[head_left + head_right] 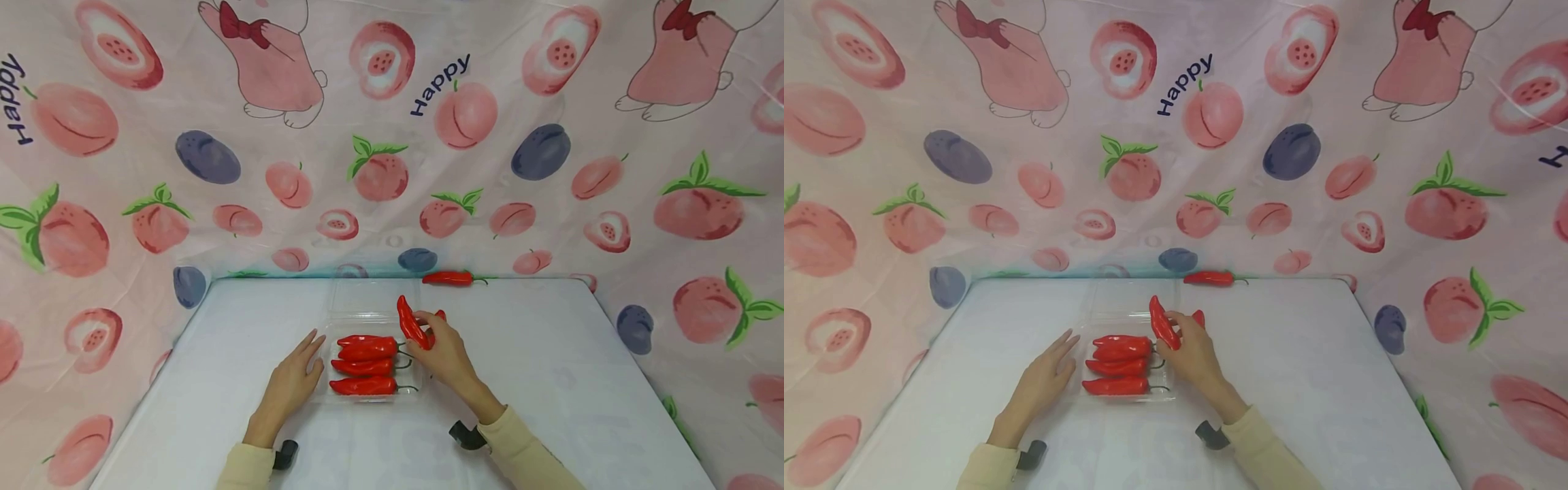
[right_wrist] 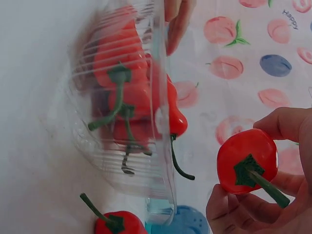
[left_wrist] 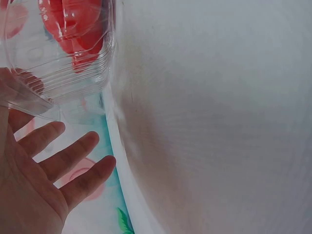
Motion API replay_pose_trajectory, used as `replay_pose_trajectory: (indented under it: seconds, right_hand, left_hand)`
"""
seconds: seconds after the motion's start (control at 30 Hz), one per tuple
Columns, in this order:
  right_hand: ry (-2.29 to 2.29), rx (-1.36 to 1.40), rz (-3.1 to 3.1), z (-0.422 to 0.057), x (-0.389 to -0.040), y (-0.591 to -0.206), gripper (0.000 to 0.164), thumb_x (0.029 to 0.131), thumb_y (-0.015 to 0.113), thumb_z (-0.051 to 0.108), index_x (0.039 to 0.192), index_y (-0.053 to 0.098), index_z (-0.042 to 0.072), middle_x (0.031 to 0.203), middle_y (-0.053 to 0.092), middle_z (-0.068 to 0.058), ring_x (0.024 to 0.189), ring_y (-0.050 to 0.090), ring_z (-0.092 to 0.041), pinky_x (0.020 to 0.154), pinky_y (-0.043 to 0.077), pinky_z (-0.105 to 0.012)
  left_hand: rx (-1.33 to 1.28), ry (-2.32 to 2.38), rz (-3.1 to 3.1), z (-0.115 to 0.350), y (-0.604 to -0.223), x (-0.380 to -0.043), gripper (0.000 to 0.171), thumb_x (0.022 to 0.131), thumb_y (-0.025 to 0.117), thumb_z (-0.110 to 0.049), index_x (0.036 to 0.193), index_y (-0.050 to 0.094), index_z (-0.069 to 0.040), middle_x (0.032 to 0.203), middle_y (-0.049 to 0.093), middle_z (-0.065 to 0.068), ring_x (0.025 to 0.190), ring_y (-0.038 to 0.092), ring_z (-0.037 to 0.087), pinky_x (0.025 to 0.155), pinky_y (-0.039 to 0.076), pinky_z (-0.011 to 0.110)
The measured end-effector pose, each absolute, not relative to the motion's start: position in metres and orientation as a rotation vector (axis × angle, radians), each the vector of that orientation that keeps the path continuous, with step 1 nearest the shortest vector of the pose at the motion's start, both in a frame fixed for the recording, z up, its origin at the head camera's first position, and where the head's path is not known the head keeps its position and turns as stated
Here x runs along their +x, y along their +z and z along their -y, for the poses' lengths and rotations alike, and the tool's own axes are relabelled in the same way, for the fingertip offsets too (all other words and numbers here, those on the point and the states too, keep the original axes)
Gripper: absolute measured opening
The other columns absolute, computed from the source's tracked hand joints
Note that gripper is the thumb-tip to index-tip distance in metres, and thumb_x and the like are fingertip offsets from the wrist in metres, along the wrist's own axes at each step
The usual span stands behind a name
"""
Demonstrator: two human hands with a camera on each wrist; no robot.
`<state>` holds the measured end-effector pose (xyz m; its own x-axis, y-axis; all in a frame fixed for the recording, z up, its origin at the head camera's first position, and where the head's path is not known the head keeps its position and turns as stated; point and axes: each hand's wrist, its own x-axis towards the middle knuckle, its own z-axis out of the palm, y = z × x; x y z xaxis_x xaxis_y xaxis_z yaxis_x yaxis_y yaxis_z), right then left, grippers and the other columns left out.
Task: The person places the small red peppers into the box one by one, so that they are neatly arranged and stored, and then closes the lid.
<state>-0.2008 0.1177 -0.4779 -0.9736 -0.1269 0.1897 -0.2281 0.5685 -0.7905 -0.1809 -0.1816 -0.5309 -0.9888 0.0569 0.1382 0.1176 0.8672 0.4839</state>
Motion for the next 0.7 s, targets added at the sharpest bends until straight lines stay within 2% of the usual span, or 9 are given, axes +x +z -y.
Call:
replay_pose_trajectory:
  seconds: [0.13, 0.37, 0.7]
  right_hand:
    - [1.378, 0.344, 2.694, -0.114, -0.2, -0.479, 0.056, 0.083, 0.077, 0.019, 0.134, 0.055, 0.015, 0.121, 0.064, -0.005, 0.093, 0.058, -0.018, 0.07, 0.058, -0.027]
    - [1.389, 0.478, 2.696, -0.109, -0.198, -0.481, 0.057, 0.081, 0.077, 0.016, 0.134, 0.056, 0.016, 0.119, 0.064, -0.002, 0.092, 0.057, -0.014, 0.067, 0.055, -0.017]
    - [1.404, 0.605, 2.679, -0.102, -0.194, -0.486, 0.052, 0.083, 0.074, 0.017, 0.132, 0.057, 0.013, 0.115, 0.066, -0.001, 0.089, 0.058, -0.013, 0.068, 0.055, -0.017]
  left_hand:
    - [-0.121, -0.773, 2.932, 0.182, -0.53, -0.181, 0.051, 0.096, 0.058, -0.024, 0.145, 0.05, -0.017, 0.156, 0.041, 0.007, 0.131, 0.054, 0.036, 0.101, 0.049, 0.057]
    - [-0.113, -0.777, 2.937, 0.181, -0.527, -0.18, 0.051, 0.096, 0.057, -0.024, 0.145, 0.049, -0.018, 0.157, 0.041, 0.006, 0.133, 0.053, 0.036, 0.102, 0.048, 0.057]
    - [-0.107, -0.78, 2.943, 0.18, -0.526, -0.18, 0.051, 0.096, 0.058, -0.024, 0.146, 0.049, -0.017, 0.157, 0.041, 0.007, 0.133, 0.052, 0.036, 0.103, 0.047, 0.057]
